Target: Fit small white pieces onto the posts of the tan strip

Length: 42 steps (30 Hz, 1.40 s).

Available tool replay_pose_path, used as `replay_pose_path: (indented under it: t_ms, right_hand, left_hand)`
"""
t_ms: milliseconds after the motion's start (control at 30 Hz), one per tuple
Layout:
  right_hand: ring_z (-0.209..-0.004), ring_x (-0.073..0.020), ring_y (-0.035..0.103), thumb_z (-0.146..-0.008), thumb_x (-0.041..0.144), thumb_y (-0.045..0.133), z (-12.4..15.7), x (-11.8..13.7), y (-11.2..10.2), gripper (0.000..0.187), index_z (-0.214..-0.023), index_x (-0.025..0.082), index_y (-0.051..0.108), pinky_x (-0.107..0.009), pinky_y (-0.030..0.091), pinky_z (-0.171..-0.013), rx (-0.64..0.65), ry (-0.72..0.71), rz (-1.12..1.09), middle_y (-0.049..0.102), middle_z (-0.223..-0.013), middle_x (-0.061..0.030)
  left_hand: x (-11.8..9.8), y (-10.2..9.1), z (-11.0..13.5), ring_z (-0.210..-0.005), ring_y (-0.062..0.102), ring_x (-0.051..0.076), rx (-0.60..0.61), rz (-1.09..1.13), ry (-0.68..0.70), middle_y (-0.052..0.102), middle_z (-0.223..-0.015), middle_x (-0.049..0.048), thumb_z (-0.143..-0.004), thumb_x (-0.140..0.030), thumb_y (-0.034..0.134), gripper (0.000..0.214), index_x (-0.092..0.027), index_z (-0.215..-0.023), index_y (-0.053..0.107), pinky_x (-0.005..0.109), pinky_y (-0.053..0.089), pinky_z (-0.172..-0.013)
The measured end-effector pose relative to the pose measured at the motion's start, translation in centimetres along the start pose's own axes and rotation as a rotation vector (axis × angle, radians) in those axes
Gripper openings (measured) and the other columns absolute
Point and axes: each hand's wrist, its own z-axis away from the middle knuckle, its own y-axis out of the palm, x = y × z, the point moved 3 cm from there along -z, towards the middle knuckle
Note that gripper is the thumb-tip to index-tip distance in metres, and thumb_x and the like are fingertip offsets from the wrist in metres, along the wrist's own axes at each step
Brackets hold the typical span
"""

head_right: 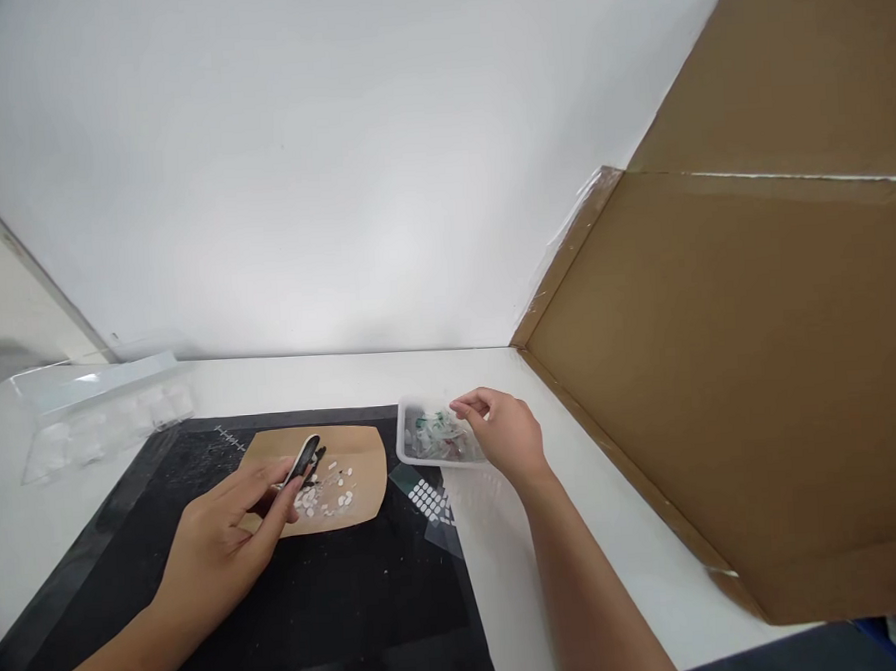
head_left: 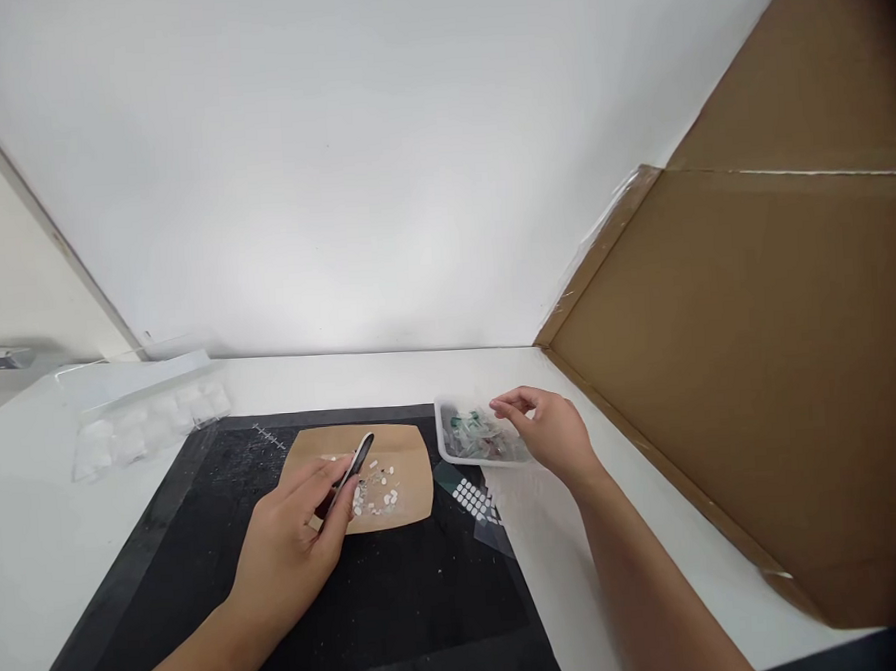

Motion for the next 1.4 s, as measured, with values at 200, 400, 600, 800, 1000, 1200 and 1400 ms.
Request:
replay_pose_path:
  t_ms: [200,400,600,800,1000,1200,1400]
  right_hand:
    - [-0.083,-0.0216,0.068,-0.103,0.052,0.05,-0.1,-0.1,-0.1,0.043,-0.083,0.025,0.077,-0.032,0.045,-0.073,0.103,-0.143,-0.037,0.078,-0.094,-0.004]
    - [-0.093,-0.0231,0.067,-0.106,0.045,0.045,-0.3,-1.4,-0.3,0.043,-0.095,0.027,0.081,-0.033,0.047,-0.079,0.141,-0.142,0.024,0.075,-0.101,-0.0051]
    - [-0.086,-0.0228,0.065,-0.1,0.055,0.056,0.0,-1.6,-0.4,0.038,-0.092,0.029,0.082,-0.033,0.047,-0.073,0.244,-0.2,0.076,0.073,-0.098,-0.005]
    - [-0.085,-0.0228,0.064,-0.092,0.047,0.069,-0.1,-1.9,-0.1,0.022,-0.095,0.031,0.083,-0.035,0.048,-0.073,0.275,-0.214,0.07,0.072,-0.098,-0.0044]
    - [-0.09,-0.0229,0.066,-0.094,0.045,0.066,0.0,-1.5,-0.5,0.024,-0.088,0.026,0.078,-0.035,0.05,-0.078,0.238,-0.248,0.018,0.074,-0.098,-0.0049]
    - [-0.079,-0.0201,0.065,-0.096,0.05,0.063,0.3,-0.7,-0.9,0.029,-0.093,0.023,0.073,-0.032,0.047,-0.067,0.204,-0.202,-0.092,0.076,-0.094,-0.005]
    - [-0.083,-0.0208,0.068,-0.092,0.056,0.072,0.8,1.2,-0.1,0.037,-0.099,0.02,0.071,-0.034,0.054,-0.075,0.173,-0.168,-0.487,0.074,-0.093,-0.007]
  left_hand:
    - [0.4,0.2,0.1,-0.074,0.073,0.014,-0.001,-0.016,0.004,0.078,-0.096,0.0027,-0.102,-0.029,0.063,0.022,-0.021,-0.118,0.076,0.024,0.059,-0.074]
    - [0.4,0.1,0.0,-0.07,0.071,0.014,-0.003,-0.009,0.013,0.079,-0.092,0.0019,-0.101,-0.03,0.063,0.023,-0.021,-0.119,0.075,0.024,0.058,-0.07]
    - [0.3,0.1,-0.1,-0.069,0.071,0.013,-0.002,-0.009,0.022,0.079,-0.091,0.0022,-0.101,-0.03,0.063,0.022,-0.021,-0.118,0.075,0.024,0.058,-0.069]
    - [0.2,0.0,-0.2,-0.067,0.071,0.014,-0.02,-0.019,0.024,0.08,-0.092,0.0033,-0.101,-0.031,0.063,0.022,-0.021,-0.115,0.076,0.024,0.059,-0.067]
    - [0.2,0.0,-0.1,-0.065,0.072,0.013,-0.022,-0.009,0.042,0.08,-0.095,0.0037,-0.101,-0.032,0.063,0.022,-0.021,-0.116,0.076,0.025,0.061,-0.067]
    - [0.2,0.0,0.0,-0.069,0.073,0.014,0.014,-0.01,0.023,0.079,-0.094,0.0038,-0.102,-0.03,0.063,0.021,-0.02,-0.116,0.076,0.024,0.06,-0.07]
    - [0.0,0.0,0.0,-0.067,0.073,0.012,0.005,0.021,0.033,0.079,-0.101,0.0036,-0.101,-0.029,0.065,0.019,-0.02,-0.115,0.075,0.024,0.06,-0.07]
